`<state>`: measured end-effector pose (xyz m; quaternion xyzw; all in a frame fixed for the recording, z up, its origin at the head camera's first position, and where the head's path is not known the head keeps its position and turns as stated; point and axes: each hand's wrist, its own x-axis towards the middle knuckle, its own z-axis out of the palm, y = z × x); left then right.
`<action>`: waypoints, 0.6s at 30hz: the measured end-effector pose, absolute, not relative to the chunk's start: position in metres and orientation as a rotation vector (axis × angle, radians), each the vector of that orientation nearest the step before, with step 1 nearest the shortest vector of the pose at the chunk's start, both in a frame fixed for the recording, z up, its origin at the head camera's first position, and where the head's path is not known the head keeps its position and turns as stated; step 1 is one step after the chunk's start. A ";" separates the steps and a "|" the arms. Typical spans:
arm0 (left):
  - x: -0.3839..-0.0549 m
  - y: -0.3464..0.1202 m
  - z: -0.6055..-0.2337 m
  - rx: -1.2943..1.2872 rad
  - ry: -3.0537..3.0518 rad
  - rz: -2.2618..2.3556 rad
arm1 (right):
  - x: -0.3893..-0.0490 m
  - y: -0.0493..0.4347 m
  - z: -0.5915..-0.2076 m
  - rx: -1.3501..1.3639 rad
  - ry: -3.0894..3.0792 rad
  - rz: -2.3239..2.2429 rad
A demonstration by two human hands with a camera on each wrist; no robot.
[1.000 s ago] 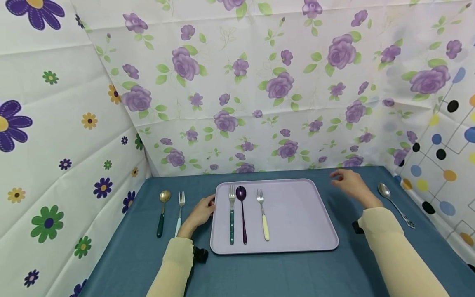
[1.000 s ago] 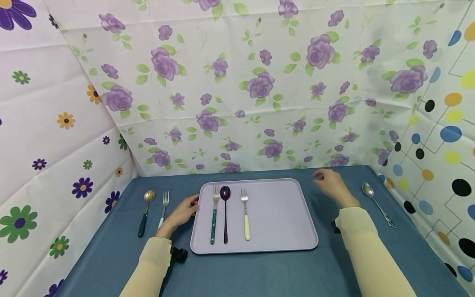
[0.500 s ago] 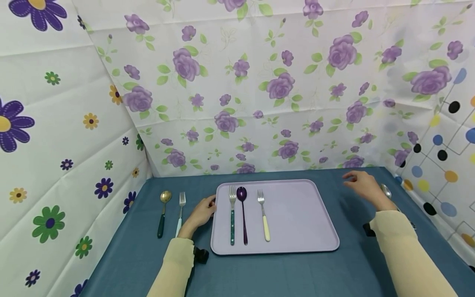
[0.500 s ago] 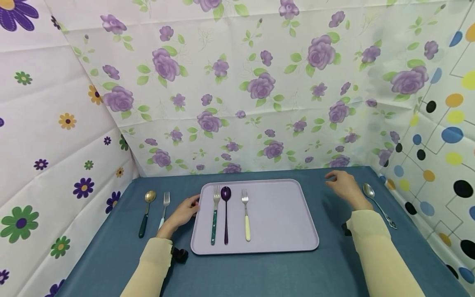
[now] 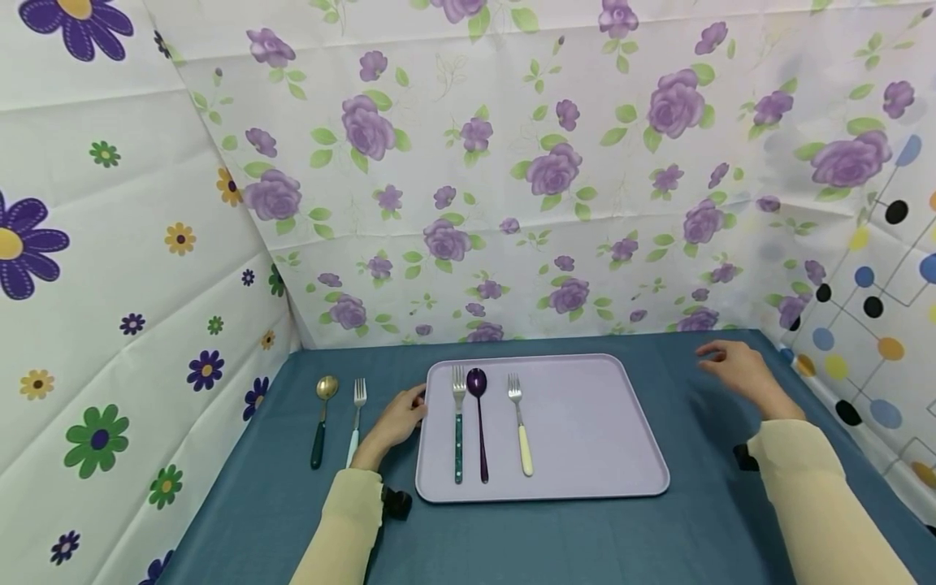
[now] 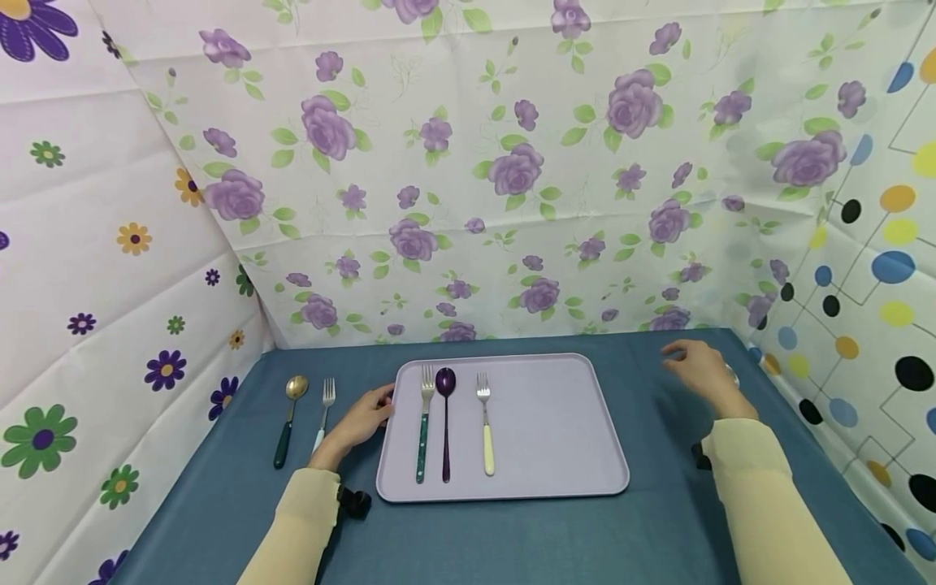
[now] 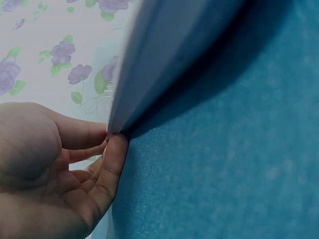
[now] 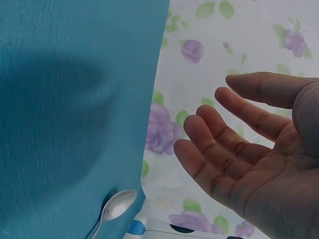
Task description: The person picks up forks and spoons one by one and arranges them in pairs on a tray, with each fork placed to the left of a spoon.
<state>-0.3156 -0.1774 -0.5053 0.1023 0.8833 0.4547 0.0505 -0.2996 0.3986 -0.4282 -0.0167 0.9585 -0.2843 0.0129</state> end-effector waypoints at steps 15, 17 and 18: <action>-0.315 -0.177 -0.505 0.302 2.688 1.377 | -0.293 0.433 -0.433 0.005 3.016 -0.823; -0.316 -0.178 -0.505 0.297 2.683 1.379 | -0.293 0.437 -0.434 0.005 3.022 -0.817; -0.316 -0.178 -0.505 0.294 2.680 1.381 | -0.293 0.438 -0.435 0.003 3.025 -0.817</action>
